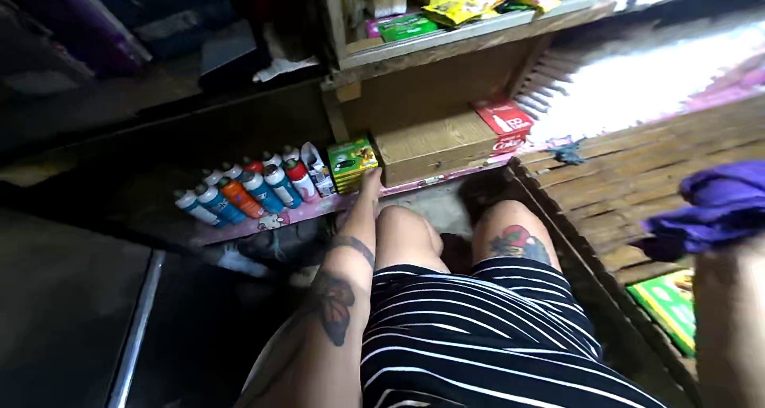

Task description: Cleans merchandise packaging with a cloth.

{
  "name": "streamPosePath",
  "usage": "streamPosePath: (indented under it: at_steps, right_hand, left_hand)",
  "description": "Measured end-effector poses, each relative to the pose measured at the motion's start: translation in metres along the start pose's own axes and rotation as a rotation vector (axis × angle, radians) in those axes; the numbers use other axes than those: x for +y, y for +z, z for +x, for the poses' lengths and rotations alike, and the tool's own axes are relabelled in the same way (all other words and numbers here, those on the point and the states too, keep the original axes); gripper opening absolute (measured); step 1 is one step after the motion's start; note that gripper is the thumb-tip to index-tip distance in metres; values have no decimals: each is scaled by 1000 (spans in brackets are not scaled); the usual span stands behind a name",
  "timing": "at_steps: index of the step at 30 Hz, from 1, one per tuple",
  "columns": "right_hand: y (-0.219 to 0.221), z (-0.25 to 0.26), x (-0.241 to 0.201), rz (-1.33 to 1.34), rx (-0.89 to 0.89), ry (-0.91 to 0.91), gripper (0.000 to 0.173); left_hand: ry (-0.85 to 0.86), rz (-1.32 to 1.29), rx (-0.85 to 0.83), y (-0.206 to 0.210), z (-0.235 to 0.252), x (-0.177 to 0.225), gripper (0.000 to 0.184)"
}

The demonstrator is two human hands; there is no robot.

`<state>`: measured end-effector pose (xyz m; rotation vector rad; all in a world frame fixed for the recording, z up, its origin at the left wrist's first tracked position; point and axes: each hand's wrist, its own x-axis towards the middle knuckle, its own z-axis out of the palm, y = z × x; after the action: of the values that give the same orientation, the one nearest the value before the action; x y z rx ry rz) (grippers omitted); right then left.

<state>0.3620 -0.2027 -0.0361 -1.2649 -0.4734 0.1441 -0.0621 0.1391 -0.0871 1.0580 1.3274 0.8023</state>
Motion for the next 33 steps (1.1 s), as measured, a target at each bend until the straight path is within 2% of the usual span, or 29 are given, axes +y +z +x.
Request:
streamPosePath:
  at_steps: [2,4,6,8,11,16,21,27,33]
  right_hand:
    - [77,-21,-16,233,-34,173,41]
    - [131,-50,-18,342,-156,347,42]
    - [160,-72,14,300,-217,453,40]
    - [177,-90,54,161,-197,493,36]
    - [188,-94,72,38,-259,473,49]
    - [191,-89,83,13,-292,435,52]
    - [188,-90,83,40,-333,395,49]
    - [179,-95,76,33,-365,371,52]
    - [178,-93,79,3,-395,345,55]
  left_hand:
    - [-50,33,63,-22,13,-3,52]
    - [-142,-26,85,-38,20,-10,60]
    - [-201,-92,106,-50,31,-20,69]
    - [-209,-142,99,-60,35,-23,75]
    - [-212,-122,93,-68,28,-9,78]
    - [-225,-90,88,-66,43,-20,80]
    - [-217,-83,131,-62,48,-22,72]
    - [-194,-248,127,-61,50,-25,66]
    - [-197,-403,134,-58,46,-8,71]
